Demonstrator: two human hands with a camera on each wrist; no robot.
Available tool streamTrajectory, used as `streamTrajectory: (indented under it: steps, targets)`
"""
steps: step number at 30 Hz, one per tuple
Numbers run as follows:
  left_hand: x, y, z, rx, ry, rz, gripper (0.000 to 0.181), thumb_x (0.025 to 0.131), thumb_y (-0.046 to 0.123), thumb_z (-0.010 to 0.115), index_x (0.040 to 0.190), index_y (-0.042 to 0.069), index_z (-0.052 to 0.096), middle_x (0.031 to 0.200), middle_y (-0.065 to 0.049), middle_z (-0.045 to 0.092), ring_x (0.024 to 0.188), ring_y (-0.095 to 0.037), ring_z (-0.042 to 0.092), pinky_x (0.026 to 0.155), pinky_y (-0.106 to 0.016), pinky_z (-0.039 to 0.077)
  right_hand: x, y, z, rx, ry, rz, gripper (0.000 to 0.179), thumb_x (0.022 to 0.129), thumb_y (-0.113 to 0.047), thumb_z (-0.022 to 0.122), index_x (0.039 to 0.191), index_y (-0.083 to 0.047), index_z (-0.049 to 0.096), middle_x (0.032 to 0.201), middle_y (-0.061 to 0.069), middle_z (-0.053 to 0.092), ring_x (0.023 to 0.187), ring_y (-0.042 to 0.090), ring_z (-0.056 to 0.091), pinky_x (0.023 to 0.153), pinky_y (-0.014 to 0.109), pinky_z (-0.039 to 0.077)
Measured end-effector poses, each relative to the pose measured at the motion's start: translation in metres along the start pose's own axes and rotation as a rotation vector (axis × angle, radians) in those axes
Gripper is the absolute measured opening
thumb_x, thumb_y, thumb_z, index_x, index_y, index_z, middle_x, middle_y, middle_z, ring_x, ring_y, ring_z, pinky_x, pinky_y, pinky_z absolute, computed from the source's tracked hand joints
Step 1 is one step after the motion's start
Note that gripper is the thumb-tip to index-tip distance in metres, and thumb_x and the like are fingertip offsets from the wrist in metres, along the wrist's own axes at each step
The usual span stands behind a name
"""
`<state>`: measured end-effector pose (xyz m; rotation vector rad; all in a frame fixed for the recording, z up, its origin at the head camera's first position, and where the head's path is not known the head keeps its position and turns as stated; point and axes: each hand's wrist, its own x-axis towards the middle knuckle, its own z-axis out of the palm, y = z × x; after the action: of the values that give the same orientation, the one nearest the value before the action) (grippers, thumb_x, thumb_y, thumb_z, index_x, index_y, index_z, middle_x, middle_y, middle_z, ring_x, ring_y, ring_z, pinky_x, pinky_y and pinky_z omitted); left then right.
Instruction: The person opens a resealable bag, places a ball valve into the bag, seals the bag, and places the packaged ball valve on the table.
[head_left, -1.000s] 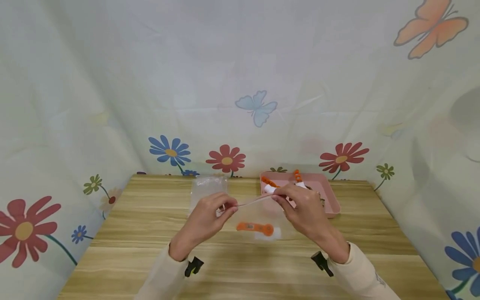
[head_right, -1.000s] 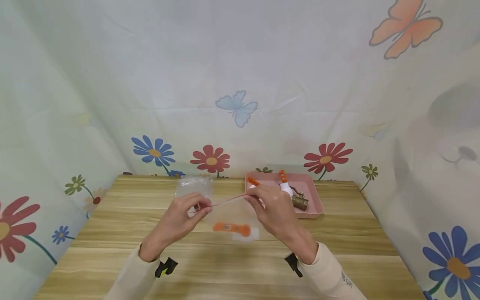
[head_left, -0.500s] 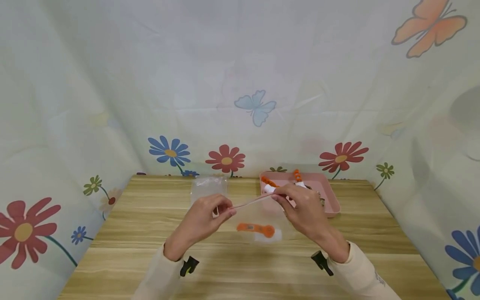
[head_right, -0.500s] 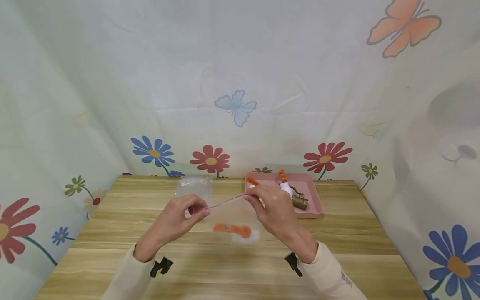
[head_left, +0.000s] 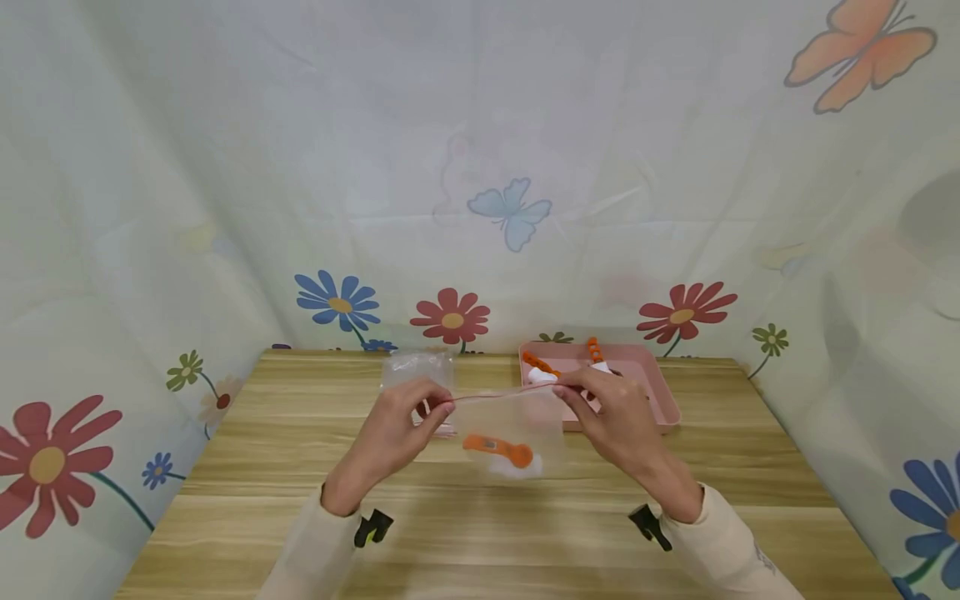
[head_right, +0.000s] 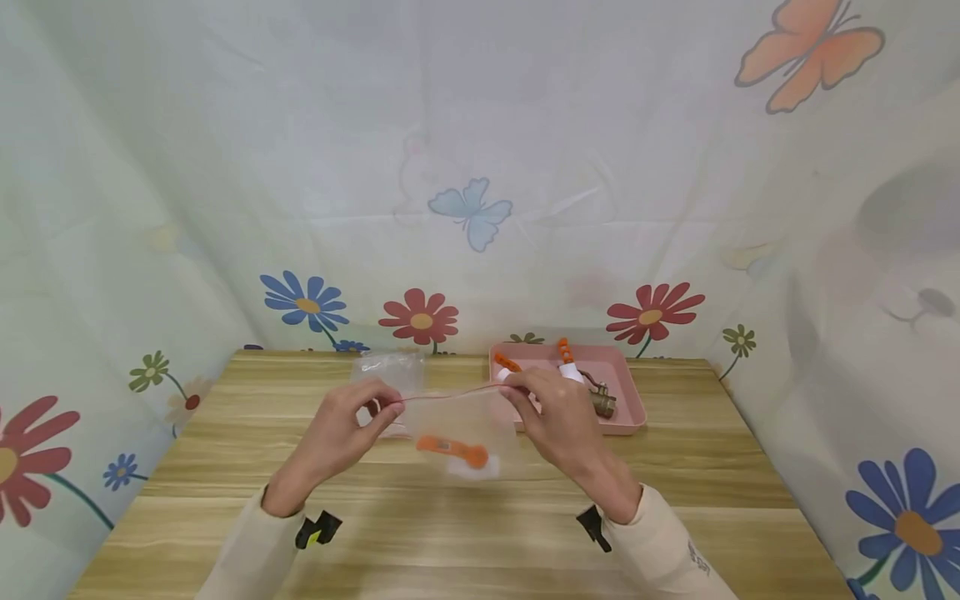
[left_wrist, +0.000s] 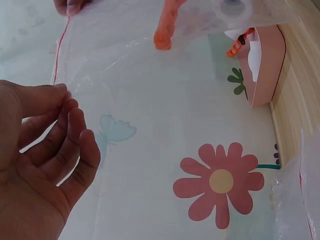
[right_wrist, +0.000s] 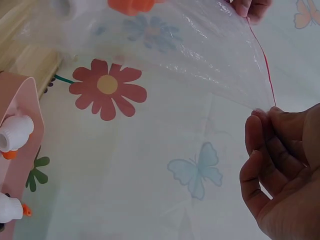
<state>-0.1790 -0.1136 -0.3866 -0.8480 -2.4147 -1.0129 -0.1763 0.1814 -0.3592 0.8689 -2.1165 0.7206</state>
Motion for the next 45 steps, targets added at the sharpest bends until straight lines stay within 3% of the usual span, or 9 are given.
streamTrajectory:
  steps: [2, 5, 11, 20, 28, 39, 45]
  targets:
    - [0.001, -0.001, 0.001, 0.006, 0.024, -0.005, 0.006, 0.087, 0.01, 0.073, 0.091, 0.012, 0.069, 0.081, 0.004, 0.064, 0.074, -0.006, 0.056, 0.066, -0.026, 0.054, -0.002, 0.002, 0.002, -0.003, -0.022, 0.033, 0.006, 0.084, -0.014, 0.075, 0.087, -0.01, 0.071, 0.075, -0.003, 0.07, 0.064, 0.007, 0.06, 0.058, 0.026, 0.051]
    - [0.002, -0.004, 0.002, 0.014, 0.038, -0.011, 0.006, 0.087, 0.01, 0.073, 0.091, 0.013, 0.069, 0.08, 0.004, 0.064, 0.074, -0.006, 0.056, 0.066, -0.024, 0.053, -0.006, 0.006, 0.007, -0.009, -0.044, 0.07, 0.012, 0.078, -0.005, 0.079, 0.087, -0.009, 0.072, 0.074, -0.002, 0.07, 0.064, 0.007, 0.06, 0.058, 0.027, 0.051]
    - [0.005, -0.01, 0.005, 0.003, 0.047, -0.016, 0.004, 0.089, 0.012, 0.071, 0.091, 0.011, 0.069, 0.081, 0.003, 0.064, 0.074, -0.008, 0.057, 0.066, -0.027, 0.054, -0.011, 0.016, 0.019, 0.008, -0.036, 0.079, 0.013, 0.077, 0.0, 0.078, 0.086, -0.007, 0.072, 0.074, 0.0, 0.07, 0.061, 0.005, 0.058, 0.056, 0.029, 0.052]
    - [0.008, -0.027, 0.014, 0.0, 0.033, -0.042, 0.005, 0.091, 0.013, 0.069, 0.092, 0.009, 0.07, 0.082, 0.003, 0.065, 0.074, -0.008, 0.057, 0.066, -0.021, 0.052, -0.014, 0.025, 0.034, 0.021, -0.101, 0.157, 0.005, 0.082, -0.005, 0.075, 0.086, -0.007, 0.073, 0.074, 0.0, 0.07, 0.061, 0.005, 0.056, 0.057, 0.028, 0.052]
    - [0.012, -0.045, 0.024, 0.001, 0.017, -0.078, 0.004, 0.092, 0.012, 0.068, 0.094, 0.009, 0.07, 0.083, 0.001, 0.066, 0.073, -0.009, 0.056, 0.066, -0.023, 0.053, -0.013, 0.035, 0.045, 0.005, -0.16, 0.206, 0.005, 0.086, -0.013, 0.073, 0.086, -0.008, 0.072, 0.07, -0.002, 0.066, 0.06, 0.005, 0.051, 0.057, 0.023, 0.044]
    - [0.025, -0.064, 0.033, 0.009, 0.057, -0.086, 0.007, 0.093, 0.014, 0.067, 0.094, 0.008, 0.071, 0.082, -0.002, 0.067, 0.074, -0.011, 0.059, 0.064, -0.024, 0.052, -0.003, 0.057, 0.063, 0.002, -0.157, 0.214, 0.002, 0.086, -0.009, 0.073, 0.088, -0.008, 0.074, 0.074, 0.001, 0.071, 0.061, 0.011, 0.062, 0.057, 0.026, 0.049]
    - [0.036, -0.074, 0.038, 0.023, 0.061, -0.126, 0.01, 0.093, 0.015, 0.066, 0.096, 0.007, 0.072, 0.083, -0.003, 0.068, 0.075, -0.013, 0.061, 0.064, -0.026, 0.052, 0.006, 0.068, 0.071, 0.009, -0.18, 0.252, 0.021, 0.086, -0.008, 0.074, 0.107, -0.011, 0.074, 0.086, 0.004, 0.075, 0.063, 0.012, 0.061, 0.058, 0.028, 0.047]
